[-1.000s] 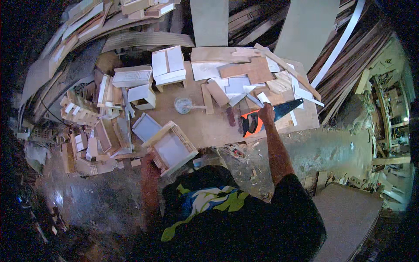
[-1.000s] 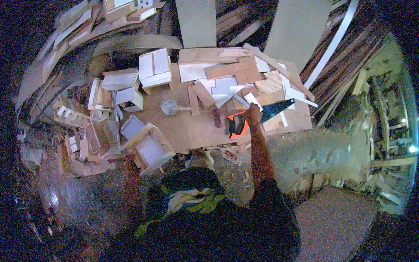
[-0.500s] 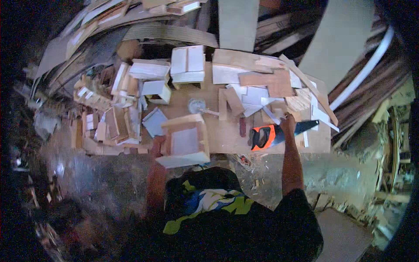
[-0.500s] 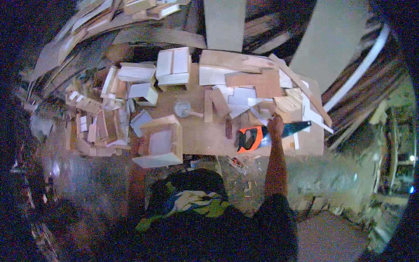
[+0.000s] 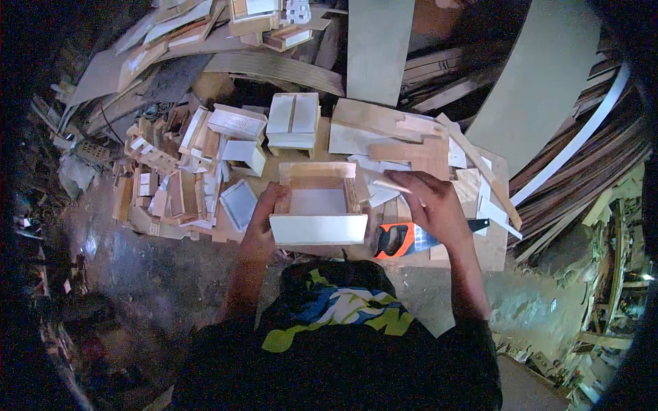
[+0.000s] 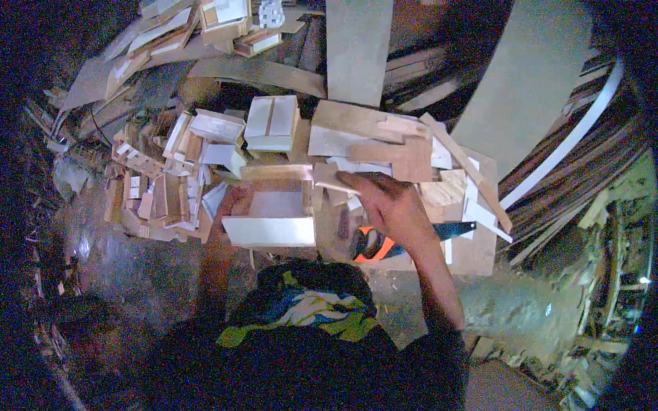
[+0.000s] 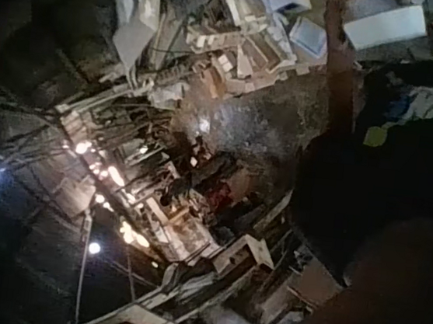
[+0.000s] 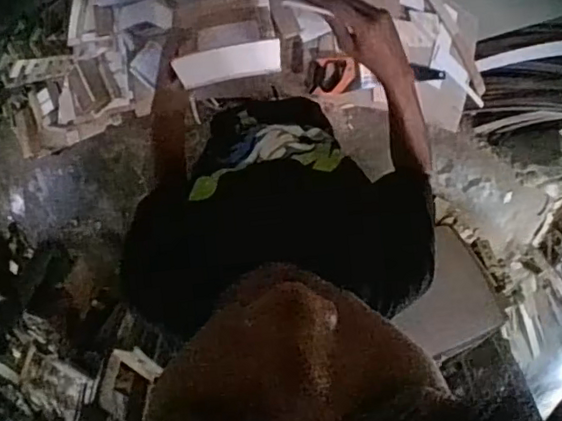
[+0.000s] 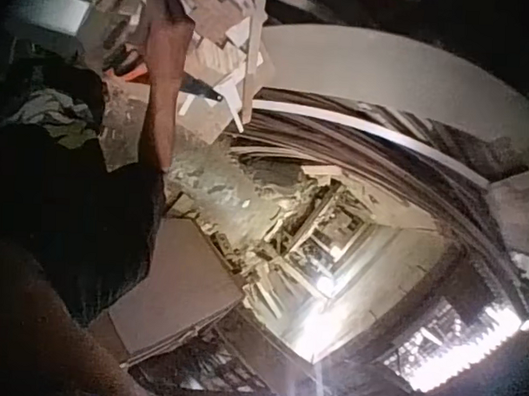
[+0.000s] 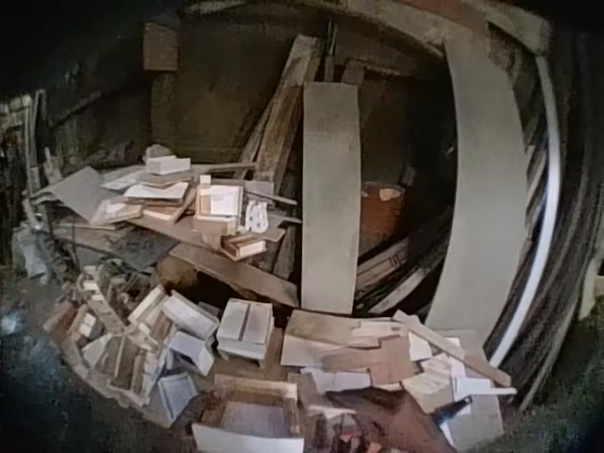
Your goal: Inspecting, dry-fitting, and organizing small wooden box components and boards in a workshop.
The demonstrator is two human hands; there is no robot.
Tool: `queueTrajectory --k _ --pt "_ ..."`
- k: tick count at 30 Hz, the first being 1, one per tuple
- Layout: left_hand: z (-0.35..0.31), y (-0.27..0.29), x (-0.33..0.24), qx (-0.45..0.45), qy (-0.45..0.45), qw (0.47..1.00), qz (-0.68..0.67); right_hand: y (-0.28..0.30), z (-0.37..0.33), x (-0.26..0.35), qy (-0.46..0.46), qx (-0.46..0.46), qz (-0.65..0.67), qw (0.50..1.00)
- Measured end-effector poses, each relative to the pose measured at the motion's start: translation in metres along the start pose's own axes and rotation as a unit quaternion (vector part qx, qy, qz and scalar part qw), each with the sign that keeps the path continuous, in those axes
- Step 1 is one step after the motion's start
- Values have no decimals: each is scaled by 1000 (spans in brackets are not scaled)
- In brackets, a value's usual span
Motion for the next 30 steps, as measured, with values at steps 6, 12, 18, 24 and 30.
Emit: queueTrajectory --k 6,12,18,24,30 --pt "13 -12 3 5 77 989 -126 17 7 4 79 26 -73 994" --pt "28 -13 5 15 156 957 -246 25 9 3 78 5 -110 991" --pt "44 -8 10 28 239 902 -357 26 9 -3 97 8 -103 990" --pt "50 -13 -1 14 221 917 -333 28 8 -2 73 9 -110 991" --pt "43 1 16 21 218 934 -283 29 11 8 79 11 -121 989"
Point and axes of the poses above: each hand's wrist, its own z-axis towards the middle knuckle, its own y-axis out of the back of the hand, x = y × z, the point moved 1 cm from there along z, towards the middle knuckle, and after that the axes turned 4 degrees about x, right-handed, at the moved point
